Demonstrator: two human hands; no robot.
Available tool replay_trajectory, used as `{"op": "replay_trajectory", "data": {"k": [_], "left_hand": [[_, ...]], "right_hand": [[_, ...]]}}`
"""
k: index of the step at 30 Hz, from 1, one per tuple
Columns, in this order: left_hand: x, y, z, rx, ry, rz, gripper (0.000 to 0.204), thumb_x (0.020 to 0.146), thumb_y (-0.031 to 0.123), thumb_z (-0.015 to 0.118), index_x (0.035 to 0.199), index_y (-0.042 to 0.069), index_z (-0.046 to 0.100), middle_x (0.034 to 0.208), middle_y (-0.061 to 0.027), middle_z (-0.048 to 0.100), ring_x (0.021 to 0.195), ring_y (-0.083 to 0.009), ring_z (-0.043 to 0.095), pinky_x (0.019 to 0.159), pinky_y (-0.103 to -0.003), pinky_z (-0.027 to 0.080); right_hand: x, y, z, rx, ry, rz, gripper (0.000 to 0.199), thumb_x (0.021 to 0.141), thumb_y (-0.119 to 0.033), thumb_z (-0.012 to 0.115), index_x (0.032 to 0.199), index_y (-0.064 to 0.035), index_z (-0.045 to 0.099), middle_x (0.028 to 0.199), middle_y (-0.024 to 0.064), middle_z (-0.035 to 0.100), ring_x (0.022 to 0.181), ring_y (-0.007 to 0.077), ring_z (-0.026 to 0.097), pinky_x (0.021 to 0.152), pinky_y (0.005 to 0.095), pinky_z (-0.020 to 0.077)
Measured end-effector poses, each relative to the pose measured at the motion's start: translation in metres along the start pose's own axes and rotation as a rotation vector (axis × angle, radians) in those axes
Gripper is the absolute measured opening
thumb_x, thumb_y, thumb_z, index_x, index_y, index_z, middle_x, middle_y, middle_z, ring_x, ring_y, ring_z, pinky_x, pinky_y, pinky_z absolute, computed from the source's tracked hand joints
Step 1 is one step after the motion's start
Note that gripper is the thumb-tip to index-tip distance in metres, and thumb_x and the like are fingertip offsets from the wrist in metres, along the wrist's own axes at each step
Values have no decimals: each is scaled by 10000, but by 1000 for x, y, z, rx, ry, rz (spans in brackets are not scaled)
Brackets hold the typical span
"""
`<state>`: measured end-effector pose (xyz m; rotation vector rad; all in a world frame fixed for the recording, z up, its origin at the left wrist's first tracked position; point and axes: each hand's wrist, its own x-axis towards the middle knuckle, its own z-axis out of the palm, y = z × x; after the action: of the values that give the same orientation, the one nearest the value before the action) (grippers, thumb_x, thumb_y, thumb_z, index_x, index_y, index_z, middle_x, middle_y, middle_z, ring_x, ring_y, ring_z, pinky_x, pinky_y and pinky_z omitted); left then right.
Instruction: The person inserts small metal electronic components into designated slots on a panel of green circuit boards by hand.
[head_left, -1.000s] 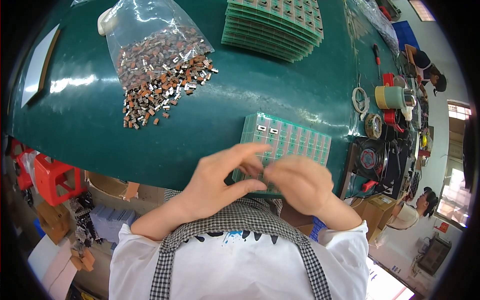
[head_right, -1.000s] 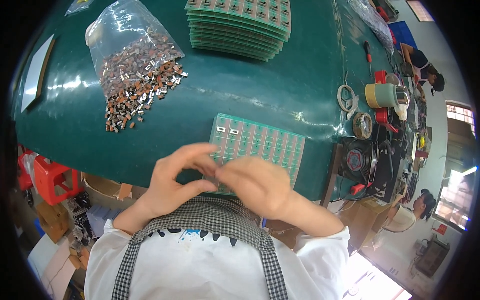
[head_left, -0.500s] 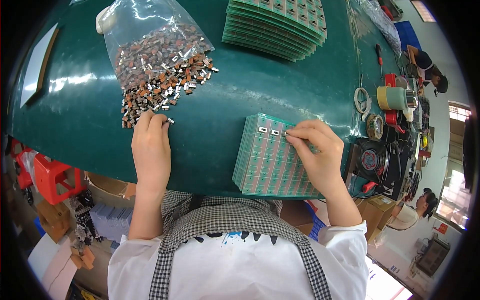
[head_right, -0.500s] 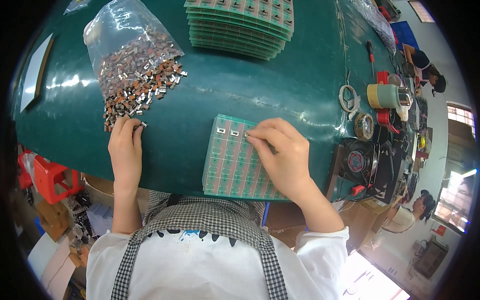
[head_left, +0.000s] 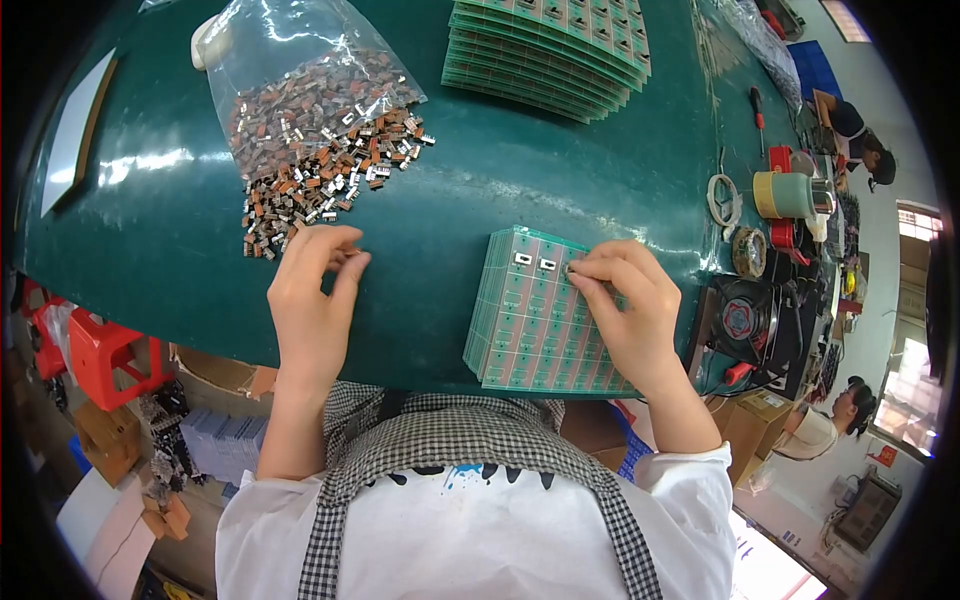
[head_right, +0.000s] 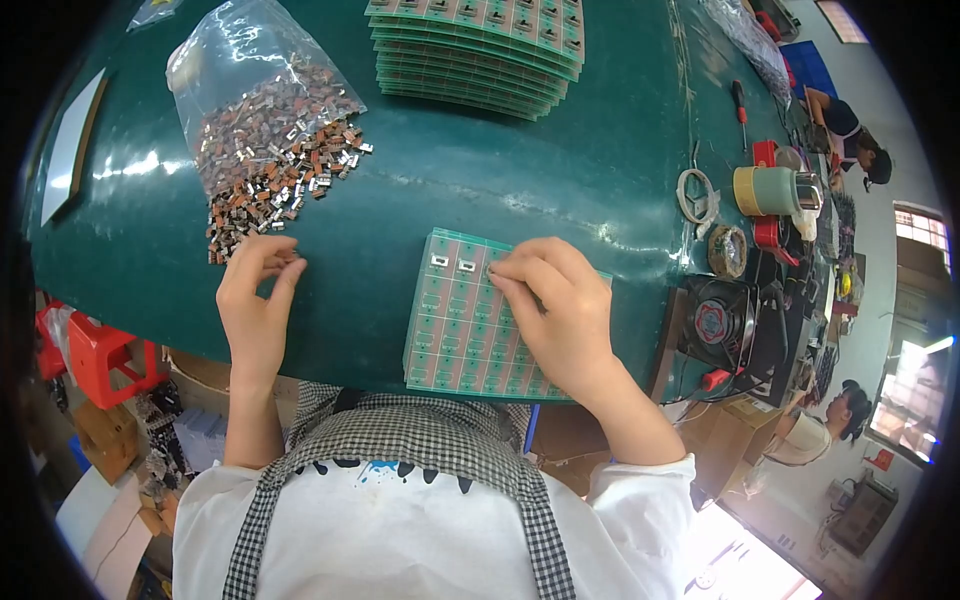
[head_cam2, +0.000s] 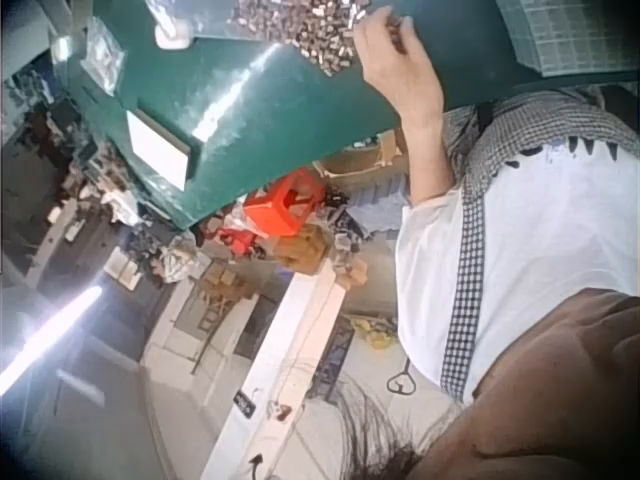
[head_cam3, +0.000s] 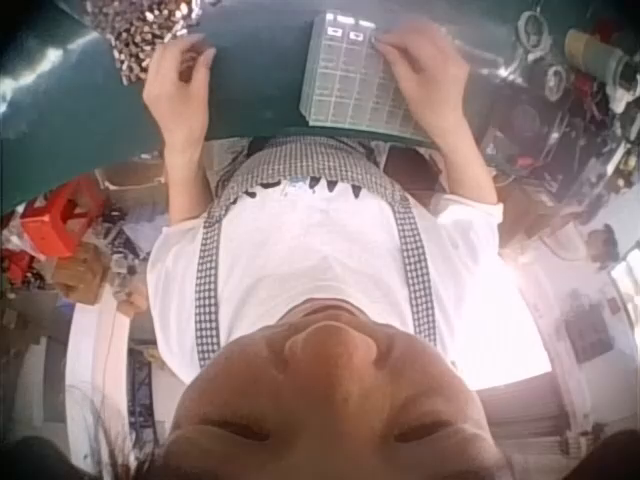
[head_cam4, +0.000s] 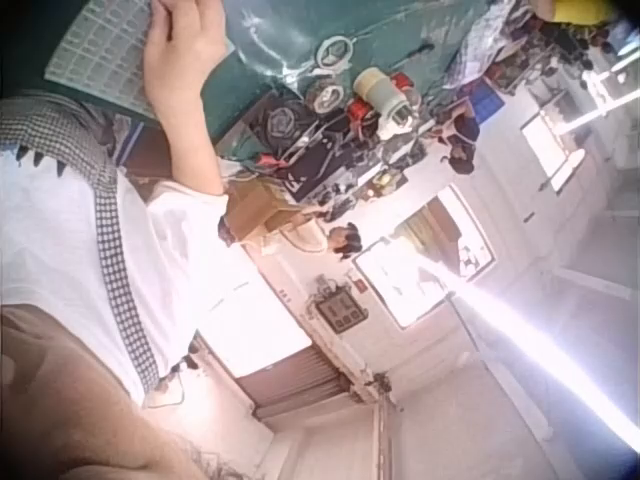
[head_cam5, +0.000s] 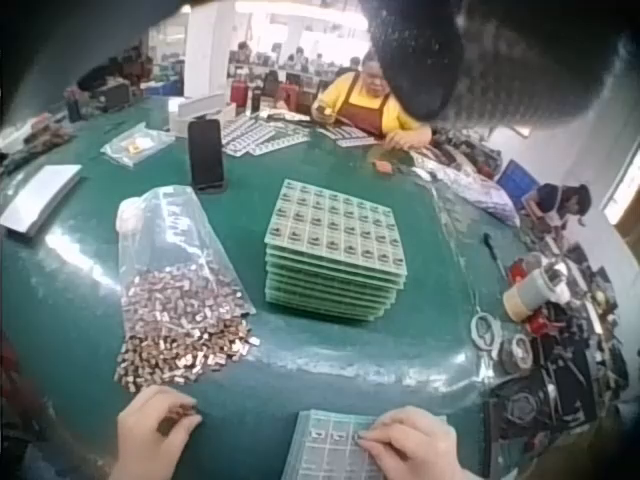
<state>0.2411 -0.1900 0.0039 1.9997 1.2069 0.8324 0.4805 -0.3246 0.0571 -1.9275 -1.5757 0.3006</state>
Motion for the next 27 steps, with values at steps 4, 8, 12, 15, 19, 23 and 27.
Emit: {"op": "replay_trajectory", "data": {"k": [4, 8, 12, 15, 19, 23, 27], "left_hand": [[-7, 16, 0, -455, -167, -47, 145, 761, -92, 688, 889, -26, 667, 899, -85, 624, 799, -156, 635, 698, -258, 540], [-12, 28, 8, -820, -335, -133, 162, 804, -122, 643, 952, -68, 677, 1013, -103, 588, 893, -158, 634, 795, -267, 565], [-15, 36, 19, -1078, -488, -159, 195, 854, -128, 585, 1032, -93, 658, 1072, -121, 573, 955, -187, 638, 855, -287, 555], [-21, 45, 21, -1089, -563, -191, 274, 880, -90, 581, 1151, -65, 610, 1089, -123, 587, 990, -183, 642, 852, -275, 553], [-26, 55, 22, -1087, -669, -318, 323, 886, -55, 596, 1206, -14, 582, 1059, -110, 622, 981, -149, 639, 860, -258, 544], [-28, 57, 25, -968, -687, -178, 299, 901, -35, 587, 1198, -2, 594, 1068, -105, 620, 974, -150, 639, 835, -262, 550], [-25, 58, 23, -1000, -729, -254, 306, 884, -15, 618, 1188, 10, 604, 1070, -108, 625, 972, -143, 636, 794, -261, 551]], "right_hand": [[1, -1, 0, 29, -22, 27, 134, 748, 59, 712, 866, 3, 681, 878, 97, 644, 768, 190, 641, 635, 271, 507], [-6, 4, 8, -101, 67, -97, 127, 730, 7, 732, 838, -35, 682, 853, 69, 635, 741, 213, 631, 594, 312, 502], [-6, 0, 6, -168, 60, -127, 170, 721, -14, 737, 881, -41, 686, 892, 66, 628, 762, 228, 624, 607, 329, 496], [-8, -25, -5, -233, -10, -105, 235, 718, -8, 745, 946, -43, 699, 933, 92, 626, 801, 241, 629, 645, 318, 501], [-16, -31, 2, -82, 31, -369, 314, 643, -41, 704, 955, -13, 701, 895, 105, 633, 749, 240, 633, 594, 327, 519], [-22, -30, 9, -54, 100, -554, 343, 578, -68, 656, 908, 18, 693, 834, 96, 636, 722, 224, 642, 564, 314, 529], [-24, -27, 1, -73, -26, -370, 247, 641, -37, 699, 887, -14, 694, 835, 86, 650, 745, 227, 649, 604, 320, 530]]}}
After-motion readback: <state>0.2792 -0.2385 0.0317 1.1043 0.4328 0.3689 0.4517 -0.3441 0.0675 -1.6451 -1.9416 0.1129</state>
